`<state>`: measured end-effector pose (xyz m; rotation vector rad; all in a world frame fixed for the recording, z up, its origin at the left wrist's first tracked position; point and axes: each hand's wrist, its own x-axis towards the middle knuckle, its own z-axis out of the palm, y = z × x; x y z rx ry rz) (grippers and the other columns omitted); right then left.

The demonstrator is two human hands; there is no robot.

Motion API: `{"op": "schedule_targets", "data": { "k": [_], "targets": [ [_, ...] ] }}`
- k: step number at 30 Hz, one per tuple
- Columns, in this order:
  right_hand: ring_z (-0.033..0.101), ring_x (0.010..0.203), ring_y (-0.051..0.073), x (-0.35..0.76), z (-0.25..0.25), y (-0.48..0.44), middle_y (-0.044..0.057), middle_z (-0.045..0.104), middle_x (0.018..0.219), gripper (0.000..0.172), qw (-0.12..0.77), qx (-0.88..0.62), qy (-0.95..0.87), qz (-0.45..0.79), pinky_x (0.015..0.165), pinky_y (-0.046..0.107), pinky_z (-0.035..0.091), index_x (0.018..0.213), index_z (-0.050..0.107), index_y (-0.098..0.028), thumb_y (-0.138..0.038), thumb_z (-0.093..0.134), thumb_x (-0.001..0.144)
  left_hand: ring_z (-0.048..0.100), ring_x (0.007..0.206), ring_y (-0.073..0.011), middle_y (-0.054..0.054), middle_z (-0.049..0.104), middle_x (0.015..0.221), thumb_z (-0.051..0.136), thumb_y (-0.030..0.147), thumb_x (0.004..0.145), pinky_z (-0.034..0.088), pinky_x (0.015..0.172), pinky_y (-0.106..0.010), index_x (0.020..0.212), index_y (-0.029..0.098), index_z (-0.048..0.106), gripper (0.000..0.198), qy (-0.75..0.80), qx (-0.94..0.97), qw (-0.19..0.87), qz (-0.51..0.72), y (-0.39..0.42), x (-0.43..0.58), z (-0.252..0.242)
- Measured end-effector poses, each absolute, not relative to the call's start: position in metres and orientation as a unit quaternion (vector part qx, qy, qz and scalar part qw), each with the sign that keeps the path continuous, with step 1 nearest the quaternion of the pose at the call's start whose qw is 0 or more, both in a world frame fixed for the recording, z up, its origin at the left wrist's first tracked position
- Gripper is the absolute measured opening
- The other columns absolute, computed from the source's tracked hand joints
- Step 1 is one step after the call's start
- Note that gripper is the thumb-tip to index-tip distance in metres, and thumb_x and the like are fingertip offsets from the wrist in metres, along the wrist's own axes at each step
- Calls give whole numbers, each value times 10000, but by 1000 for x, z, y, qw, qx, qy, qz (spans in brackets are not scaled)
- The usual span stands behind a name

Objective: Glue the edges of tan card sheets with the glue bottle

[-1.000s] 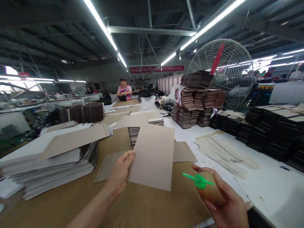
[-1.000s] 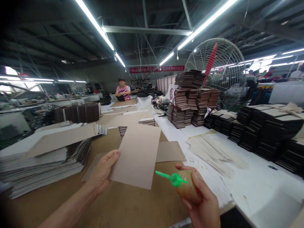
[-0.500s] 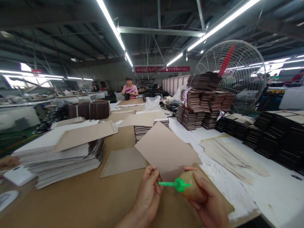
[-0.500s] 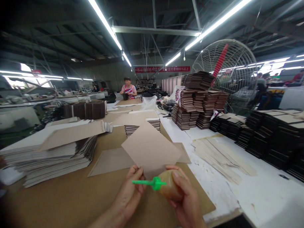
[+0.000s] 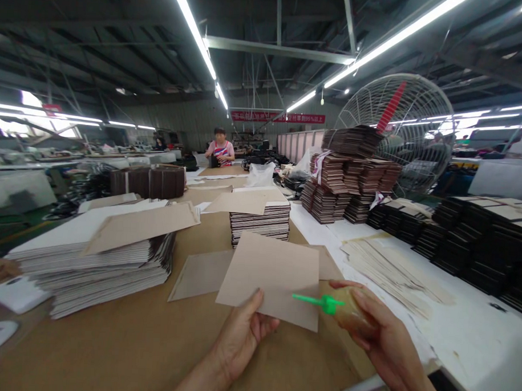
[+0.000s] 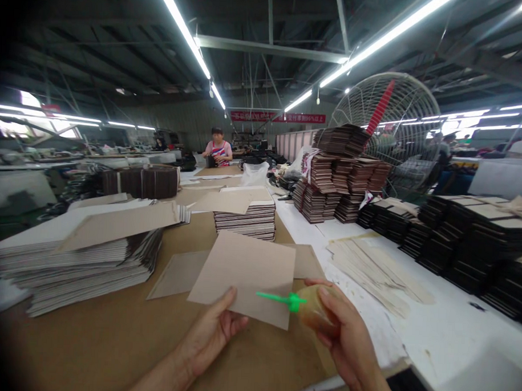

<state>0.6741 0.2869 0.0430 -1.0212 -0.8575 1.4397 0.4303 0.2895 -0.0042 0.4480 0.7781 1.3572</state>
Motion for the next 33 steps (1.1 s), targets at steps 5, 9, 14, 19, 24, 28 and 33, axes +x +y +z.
{"op": "schedule_targets", "data": {
  "k": [5, 9, 14, 19, 24, 28, 33],
  "targets": [
    [519, 624, 137, 686, 48, 301, 48, 628, 846, 372, 640, -415, -338, 551, 357, 166, 308, 1004, 649, -173, -430, 703, 741, 676, 834, -167, -77, 689, 1059, 601, 138, 908, 605, 742, -344, 997, 137, 620, 91, 329, 142, 667, 654, 299, 422, -14],
    [512, 623, 139, 671, 62, 305, 32, 608, 823, 365, 674, -402, -349, 512, 368, 176, 336, 998, 629, -185, -419, 709, 730, 668, 808, -160, -73, 689, 999, 608, 107, 897, 600, 793, -375, 932, 122, 630, 44, 312, 133, 672, 658, 296, 421, -17],
    [446, 529, 99, 632, 67, 298, 8, 604, 800, 391, 651, -428, -427, 459, 372, 178, 314, 1043, 602, -201, -435, 713, 750, 647, 777, -165, -77, 687, 958, 677, 122, 852, 604, 766, -379, 952, 106, 666, 102, 302, 152, 687, 643, 286, 426, -18],
    [605, 890, 195, 601, 61, 292, 45, 645, 1052, 307, 578, -446, -623, 280, 731, 283, 495, 1067, 606, -229, -411, 659, 825, 635, 824, -189, -116, 685, 1011, 721, 191, 828, 593, 763, -358, 1022, 90, 687, 221, 277, 180, 703, 629, 282, 427, -14],
    [564, 997, 199, 579, 66, 290, 60, 582, 1104, 281, 551, -347, -748, 125, 845, 318, 462, 1139, 564, -219, -263, 609, 864, 620, 898, -204, -118, 682, 1064, 710, 247, 836, 558, 795, -341, 992, 110, 710, 208, 259, 234, 698, 626, 281, 427, -10],
    [544, 990, 200, 564, 69, 287, 85, 553, 1084, 307, 534, -289, -790, 84, 821, 323, 464, 1162, 528, -174, -193, 593, 862, 609, 910, -203, -103, 683, 1051, 721, 221, 816, 534, 768, -309, 979, 126, 713, 189, 252, 252, 687, 633, 281, 428, -4],
    [534, 981, 206, 551, 66, 287, 96, 541, 1065, 308, 519, -263, -810, 69, 803, 334, 461, 1172, 507, -151, -164, 569, 871, 606, 933, -214, -88, 680, 1066, 724, 265, 814, 505, 751, -300, 1017, 168, 694, 228, 253, 279, 669, 641, 280, 427, 3]
  ]
}}
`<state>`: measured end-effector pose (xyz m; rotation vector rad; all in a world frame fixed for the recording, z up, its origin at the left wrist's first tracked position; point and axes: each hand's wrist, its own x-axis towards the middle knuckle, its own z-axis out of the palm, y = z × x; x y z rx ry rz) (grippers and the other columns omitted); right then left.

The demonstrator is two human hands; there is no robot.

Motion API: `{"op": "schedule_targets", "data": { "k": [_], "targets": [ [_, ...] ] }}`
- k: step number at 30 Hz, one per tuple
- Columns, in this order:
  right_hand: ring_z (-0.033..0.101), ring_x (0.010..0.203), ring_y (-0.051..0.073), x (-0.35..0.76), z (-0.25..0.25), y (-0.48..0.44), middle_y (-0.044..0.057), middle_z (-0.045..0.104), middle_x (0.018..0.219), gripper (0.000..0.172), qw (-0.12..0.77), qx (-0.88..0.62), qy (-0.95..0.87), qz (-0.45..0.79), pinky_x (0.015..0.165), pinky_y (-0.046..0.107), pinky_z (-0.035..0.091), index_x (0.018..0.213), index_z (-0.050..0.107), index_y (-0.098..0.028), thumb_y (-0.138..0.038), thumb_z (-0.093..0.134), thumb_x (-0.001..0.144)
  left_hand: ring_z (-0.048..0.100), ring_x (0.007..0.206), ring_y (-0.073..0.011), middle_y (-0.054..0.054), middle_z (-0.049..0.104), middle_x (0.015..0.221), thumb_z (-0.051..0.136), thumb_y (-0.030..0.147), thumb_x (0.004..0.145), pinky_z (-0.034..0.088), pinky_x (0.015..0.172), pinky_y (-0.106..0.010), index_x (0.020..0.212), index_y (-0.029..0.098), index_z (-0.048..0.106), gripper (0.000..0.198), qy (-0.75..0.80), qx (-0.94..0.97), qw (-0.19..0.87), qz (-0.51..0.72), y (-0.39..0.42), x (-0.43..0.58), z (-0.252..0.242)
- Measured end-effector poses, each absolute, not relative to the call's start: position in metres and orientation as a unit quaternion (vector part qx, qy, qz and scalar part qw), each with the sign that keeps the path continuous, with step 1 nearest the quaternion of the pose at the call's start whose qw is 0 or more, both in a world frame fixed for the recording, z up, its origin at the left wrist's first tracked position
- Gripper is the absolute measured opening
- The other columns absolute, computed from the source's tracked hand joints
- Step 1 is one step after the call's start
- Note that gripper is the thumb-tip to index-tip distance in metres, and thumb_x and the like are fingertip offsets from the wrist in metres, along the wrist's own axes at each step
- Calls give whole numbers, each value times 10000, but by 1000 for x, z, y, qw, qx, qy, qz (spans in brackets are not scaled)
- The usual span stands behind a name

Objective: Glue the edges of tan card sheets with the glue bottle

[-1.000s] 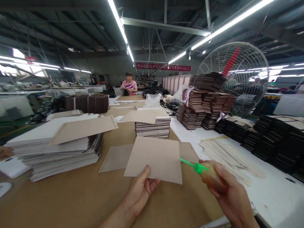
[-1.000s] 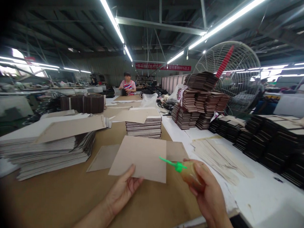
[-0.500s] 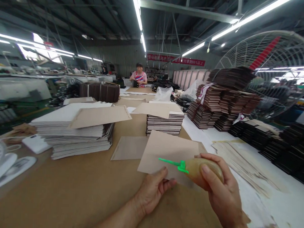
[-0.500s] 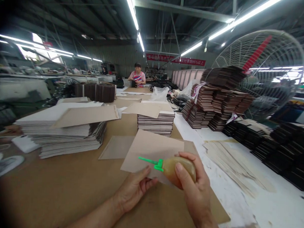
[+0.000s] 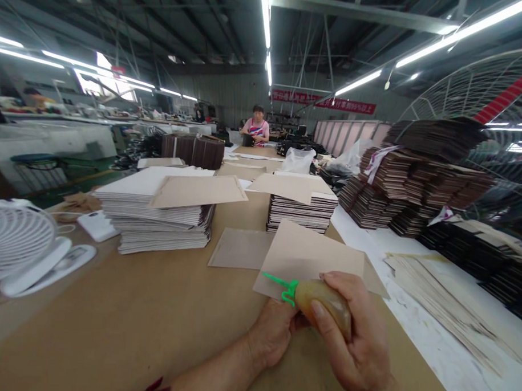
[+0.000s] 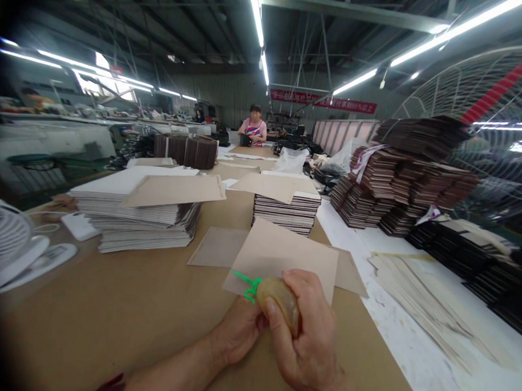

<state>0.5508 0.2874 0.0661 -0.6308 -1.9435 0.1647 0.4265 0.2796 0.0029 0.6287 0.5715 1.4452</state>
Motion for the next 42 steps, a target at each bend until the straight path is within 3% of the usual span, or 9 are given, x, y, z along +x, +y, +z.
{"op": "schedule_targets", "data": {
  "k": [7, 11, 18, 26, 29, 35, 42],
  "targets": [
    [537, 915, 198, 549, 66, 286, 87, 542, 1021, 261, 502, -287, -813, 61, 739, 322, 459, 1134, 514, -155, -207, 566, 883, 619, 856, -209, -61, 711, 938, 735, 343, 789, 471, 691, -270, 983, 179, 717, 254, 284, 301, 647, 640, 279, 427, 4],
    [541, 918, 197, 553, 66, 280, 89, 539, 1028, 258, 473, -288, -828, 90, 733, 315, 471, 1142, 515, -162, -216, 557, 892, 610, 939, -247, -68, 707, 1020, 738, 416, 758, 463, 805, -321, 1016, 205, 715, 334, 286, 302, 624, 661, 280, 428, 10],
    [549, 907, 207, 554, 69, 281, 93, 552, 1018, 268, 484, -300, -820, 47, 736, 323, 477, 1143, 521, -166, -216, 569, 884, 633, 833, -238, -64, 719, 967, 743, 340, 746, 482, 736, -321, 1064, 207, 699, 347, 321, 301, 632, 638, 282, 428, 6],
    [556, 892, 187, 553, 76, 281, 81, 558, 998, 238, 485, -298, -821, 36, 733, 296, 478, 1125, 523, -168, -223, 552, 895, 622, 887, -243, -66, 703, 1025, 698, 346, 791, 476, 698, -301, 1047, 214, 694, 288, 317, 327, 619, 640, 281, 427, 10],
    [557, 888, 185, 554, 78, 282, 80, 559, 995, 231, 454, -286, -842, 53, 713, 289, 479, 1118, 528, -170, -227, 553, 895, 607, 940, -247, -75, 693, 1046, 665, 354, 816, 475, 753, -311, 1064, 203, 688, 292, 293, 332, 610, 658, 280, 428, 13],
    [557, 902, 198, 555, 84, 285, 84, 561, 1009, 254, 488, -309, -816, 10, 734, 309, 474, 1131, 525, -169, -234, 560, 888, 613, 777, -221, -62, 696, 959, 709, 325, 768, 483, 631, -293, 1024, 194, 683, 289, 337, 309, 629, 629, 281, 430, 5],
    [561, 876, 199, 555, 94, 293, 79, 562, 991, 231, 473, -296, -830, 0, 713, 315, 470, 1105, 533, -174, -243, 558, 886, 624, 896, -249, -84, 694, 1040, 691, 341, 801, 508, 667, -293, 1068, 184, 677, 310, 332, 319, 629, 626, 280, 429, 3]
  ]
}}
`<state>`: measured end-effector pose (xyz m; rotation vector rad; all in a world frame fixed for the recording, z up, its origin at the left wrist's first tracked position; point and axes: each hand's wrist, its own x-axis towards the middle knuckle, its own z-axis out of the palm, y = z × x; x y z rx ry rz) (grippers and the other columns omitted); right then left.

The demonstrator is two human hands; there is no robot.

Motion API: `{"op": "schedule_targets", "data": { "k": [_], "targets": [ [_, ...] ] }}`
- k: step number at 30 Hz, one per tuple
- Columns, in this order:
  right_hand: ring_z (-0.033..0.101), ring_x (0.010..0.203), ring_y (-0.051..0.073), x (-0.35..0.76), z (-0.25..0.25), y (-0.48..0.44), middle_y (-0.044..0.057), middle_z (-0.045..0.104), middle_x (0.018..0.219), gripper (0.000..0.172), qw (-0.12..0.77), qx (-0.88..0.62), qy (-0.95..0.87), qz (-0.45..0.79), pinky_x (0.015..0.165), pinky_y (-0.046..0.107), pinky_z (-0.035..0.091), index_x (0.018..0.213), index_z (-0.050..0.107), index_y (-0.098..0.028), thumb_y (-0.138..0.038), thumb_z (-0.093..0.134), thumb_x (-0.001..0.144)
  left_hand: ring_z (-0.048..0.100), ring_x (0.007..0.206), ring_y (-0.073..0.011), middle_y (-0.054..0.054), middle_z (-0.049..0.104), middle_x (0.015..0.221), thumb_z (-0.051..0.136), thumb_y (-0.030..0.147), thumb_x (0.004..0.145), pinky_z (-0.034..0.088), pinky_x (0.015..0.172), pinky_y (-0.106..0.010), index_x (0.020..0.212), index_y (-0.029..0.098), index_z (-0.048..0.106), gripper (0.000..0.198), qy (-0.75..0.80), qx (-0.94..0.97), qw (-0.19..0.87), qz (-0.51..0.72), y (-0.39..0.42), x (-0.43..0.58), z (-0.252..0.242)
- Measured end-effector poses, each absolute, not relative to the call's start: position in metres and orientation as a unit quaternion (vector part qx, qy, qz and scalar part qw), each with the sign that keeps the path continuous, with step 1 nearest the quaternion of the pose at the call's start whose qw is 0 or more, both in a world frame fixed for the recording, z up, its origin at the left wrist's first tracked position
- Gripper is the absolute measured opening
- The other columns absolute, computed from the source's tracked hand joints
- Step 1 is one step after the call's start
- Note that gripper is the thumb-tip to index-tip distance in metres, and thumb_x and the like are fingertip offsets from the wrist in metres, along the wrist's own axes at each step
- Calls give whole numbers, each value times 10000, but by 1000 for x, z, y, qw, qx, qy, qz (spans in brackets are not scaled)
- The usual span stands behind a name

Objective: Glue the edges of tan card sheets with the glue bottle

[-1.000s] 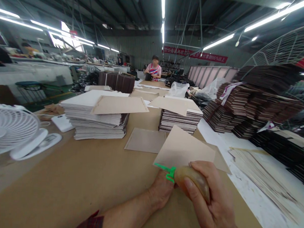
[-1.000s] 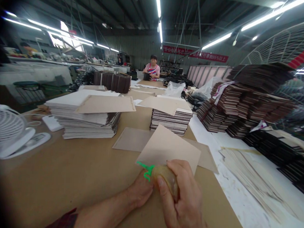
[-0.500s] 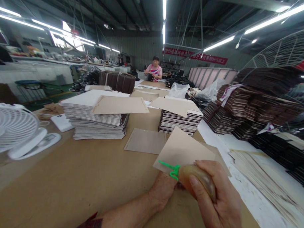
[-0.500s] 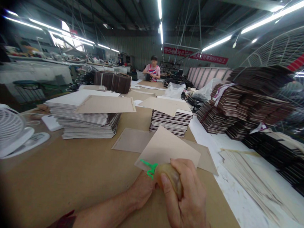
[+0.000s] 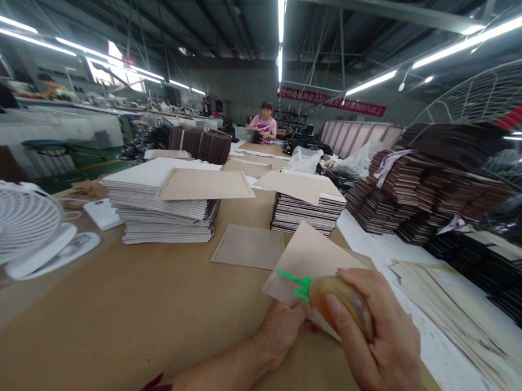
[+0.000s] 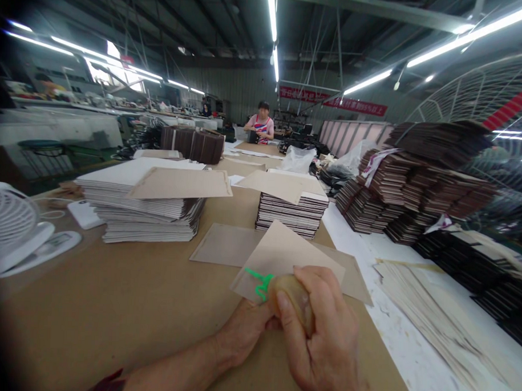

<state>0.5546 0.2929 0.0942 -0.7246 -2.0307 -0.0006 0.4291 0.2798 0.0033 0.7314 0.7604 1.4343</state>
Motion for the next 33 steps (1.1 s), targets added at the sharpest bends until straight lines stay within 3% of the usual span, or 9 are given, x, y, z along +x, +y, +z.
{"op": "schedule_targets", "data": {
  "k": [5, 10, 14, 22, 29, 33],
  "targets": [
    [553, 898, 215, 561, 102, 306, 82, 565, 997, 263, 524, -313, -790, -52, 762, 356, 450, 1108, 546, -162, -230, 597, 859, 634, 894, -263, -92, 672, 1117, 688, 332, 797, 547, 670, -336, 1148, 189, 655, 381, 349, 310, 628, 623, 281, 432, -4],
    [547, 882, 195, 562, 105, 302, 74, 557, 996, 237, 481, -303, -823, -6, 712, 320, 453, 1117, 533, -174, -241, 559, 891, 638, 905, -261, -102, 683, 1101, 659, 300, 830, 551, 678, -333, 1176, 180, 637, 367, 327, 315, 634, 626, 280, 434, -6],
    [544, 868, 202, 564, 107, 301, 70, 558, 983, 250, 501, -314, -807, -21, 720, 337, 450, 1115, 538, -182, -257, 578, 880, 625, 937, -281, -111, 670, 1135, 669, 301, 813, 554, 670, -348, 1167, 177, 647, 376, 356, 317, 623, 620, 278, 434, -3],
    [550, 877, 199, 561, 106, 295, 82, 558, 997, 208, 459, -291, -839, 5, 689, 311, 471, 1092, 534, -184, -260, 545, 899, 626, 942, -269, -94, 679, 1107, 650, 333, 852, 537, 707, -341, 1065, 192, 692, 259, 322, 334, 628, 625, 278, 433, -4],
    [568, 890, 217, 569, 120, 319, 81, 574, 995, 261, 533, -321, -776, -98, 753, 347, 460, 1107, 546, -168, -252, 595, 864, 627, 927, -270, -107, 663, 1150, 686, 360, 813, 561, 727, -375, 1194, 190, 640, 420, 361, 314, 631, 610, 277, 435, -6],
    [570, 883, 216, 573, 123, 316, 78, 573, 988, 248, 531, -318, -781, -85, 733, 337, 463, 1100, 548, -174, -250, 589, 867, 626, 900, -268, -117, 672, 1121, 693, 385, 801, 561, 719, -375, 1203, 182, 634, 454, 362, 324, 630, 605, 276, 435, -5]
  ]
}}
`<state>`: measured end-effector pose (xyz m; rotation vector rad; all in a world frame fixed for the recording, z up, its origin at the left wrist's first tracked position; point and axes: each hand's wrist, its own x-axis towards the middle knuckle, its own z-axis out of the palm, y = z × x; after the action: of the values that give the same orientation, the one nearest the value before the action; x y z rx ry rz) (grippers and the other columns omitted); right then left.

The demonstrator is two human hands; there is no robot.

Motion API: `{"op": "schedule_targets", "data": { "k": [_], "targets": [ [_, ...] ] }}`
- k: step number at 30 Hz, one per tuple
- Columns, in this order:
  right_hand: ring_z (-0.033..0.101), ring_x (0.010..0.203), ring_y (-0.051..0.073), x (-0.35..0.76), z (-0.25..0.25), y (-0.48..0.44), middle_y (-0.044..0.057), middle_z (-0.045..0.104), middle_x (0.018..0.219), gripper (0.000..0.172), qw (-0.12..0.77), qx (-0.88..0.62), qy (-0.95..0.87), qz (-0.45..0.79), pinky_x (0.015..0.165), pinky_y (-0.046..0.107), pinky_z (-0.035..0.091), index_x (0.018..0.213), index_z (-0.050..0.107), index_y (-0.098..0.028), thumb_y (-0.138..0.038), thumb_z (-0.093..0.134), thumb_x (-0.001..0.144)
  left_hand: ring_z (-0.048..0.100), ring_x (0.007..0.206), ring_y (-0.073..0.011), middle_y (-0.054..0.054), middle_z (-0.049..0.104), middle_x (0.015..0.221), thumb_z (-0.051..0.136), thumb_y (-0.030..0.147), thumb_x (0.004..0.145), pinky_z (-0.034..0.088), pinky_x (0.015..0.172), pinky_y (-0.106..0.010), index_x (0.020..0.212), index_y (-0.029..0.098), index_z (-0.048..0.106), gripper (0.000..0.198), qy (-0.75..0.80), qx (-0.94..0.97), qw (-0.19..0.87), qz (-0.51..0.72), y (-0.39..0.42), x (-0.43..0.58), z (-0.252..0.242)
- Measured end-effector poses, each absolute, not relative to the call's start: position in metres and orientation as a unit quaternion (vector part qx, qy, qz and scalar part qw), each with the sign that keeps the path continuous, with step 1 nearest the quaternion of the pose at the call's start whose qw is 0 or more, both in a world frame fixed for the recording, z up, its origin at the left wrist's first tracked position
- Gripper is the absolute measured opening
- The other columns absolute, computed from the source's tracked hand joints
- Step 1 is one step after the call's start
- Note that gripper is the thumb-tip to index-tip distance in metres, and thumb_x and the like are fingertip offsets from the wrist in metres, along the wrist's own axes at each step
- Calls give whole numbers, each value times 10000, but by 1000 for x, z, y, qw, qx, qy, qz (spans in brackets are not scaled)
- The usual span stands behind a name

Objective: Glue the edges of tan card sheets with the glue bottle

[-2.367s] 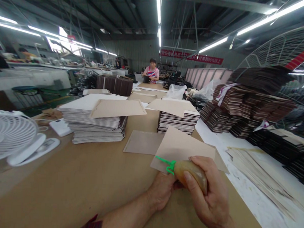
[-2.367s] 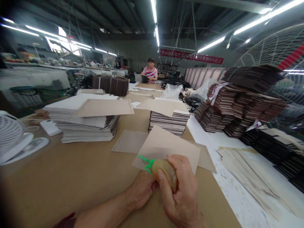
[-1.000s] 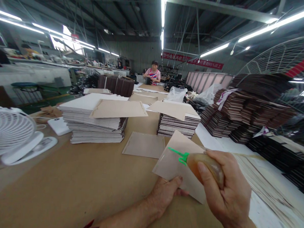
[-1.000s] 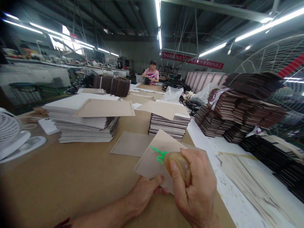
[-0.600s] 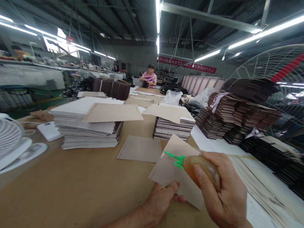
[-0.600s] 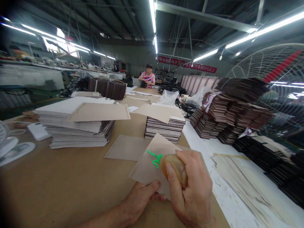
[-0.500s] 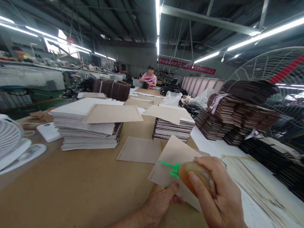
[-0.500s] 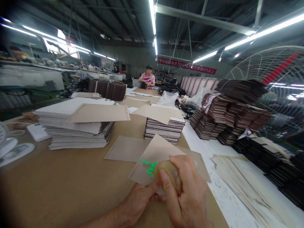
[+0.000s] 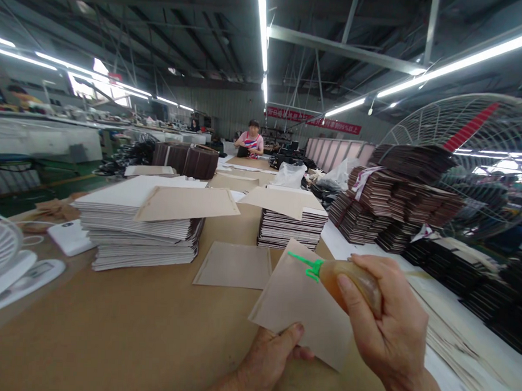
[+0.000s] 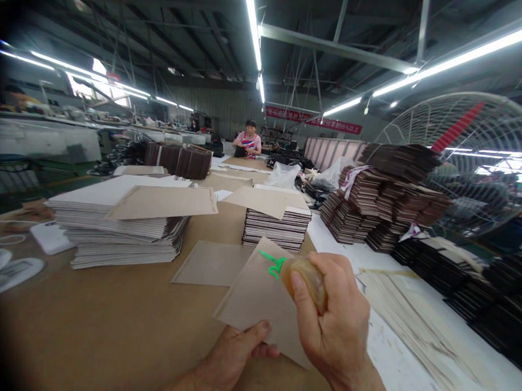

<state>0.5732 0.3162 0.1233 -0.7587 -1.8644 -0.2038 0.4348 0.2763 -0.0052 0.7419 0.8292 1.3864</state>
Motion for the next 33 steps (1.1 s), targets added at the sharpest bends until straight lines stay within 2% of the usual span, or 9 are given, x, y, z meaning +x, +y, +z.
{"op": "schedule_targets", "data": {
  "k": [3, 8, 13, 18, 22, 28, 33],
  "targets": [
    [560, 857, 204, 574, 126, 313, 74, 571, 983, 232, 506, -311, -803, -58, 708, 323, 460, 1103, 541, -183, -246, 571, 882, 622, 924, -276, -108, 667, 1131, 693, 396, 799, 561, 724, -383, 1207, 194, 632, 459, 362, 329, 629, 603, 276, 435, -6],
    [554, 867, 202, 575, 132, 316, 72, 567, 982, 239, 532, -317, -780, -90, 733, 330, 451, 1094, 547, -168, -250, 591, 874, 613, 951, -278, -88, 664, 1139, 700, 429, 784, 558, 721, -379, 1216, 214, 626, 488, 356, 328, 634, 603, 275, 436, -7],
    [549, 861, 182, 576, 135, 312, 66, 560, 998, 233, 477, -300, -825, -49, 713, 300, 452, 1107, 541, -174, -248, 570, 888, 626, 906, -265, -84, 670, 1135, 720, 456, 752, 559, 714, -375, 1196, 213, 641, 512, 366, 320, 632, 604, 276, 435, -6],
    [544, 884, 182, 577, 138, 314, 66, 555, 996, 231, 509, -309, -799, -84, 748, 302, 444, 1094, 542, -163, -245, 582, 882, 626, 923, -282, -93, 676, 1123, 730, 499, 730, 558, 723, -386, 1184, 197, 650, 552, 368, 325, 639, 592, 277, 435, -7],
    [550, 841, 160, 578, 140, 311, 52, 557, 984, 200, 467, -295, -832, -42, 698, 275, 446, 1078, 545, -174, -244, 565, 892, 632, 899, -271, -87, 676, 1119, 728, 492, 742, 562, 726, -387, 1191, 206, 646, 538, 364, 323, 639, 596, 278, 435, -10],
    [555, 888, 185, 584, 145, 322, 71, 565, 1000, 234, 520, -308, -790, -109, 762, 308, 445, 1090, 547, -153, -249, 584, 880, 630, 948, -304, -97, 688, 1085, 751, 507, 715, 565, 690, -381, 1209, 203, 635, 592, 358, 325, 632, 605, 278, 436, -12],
    [547, 886, 185, 584, 148, 326, 73, 564, 992, 228, 514, -298, -797, -103, 761, 312, 444, 1081, 545, -148, -238, 590, 875, 637, 947, -316, -103, 689, 1095, 757, 545, 692, 568, 695, -395, 1200, 199, 643, 626, 358, 332, 635, 599, 281, 435, -16]
  ]
}}
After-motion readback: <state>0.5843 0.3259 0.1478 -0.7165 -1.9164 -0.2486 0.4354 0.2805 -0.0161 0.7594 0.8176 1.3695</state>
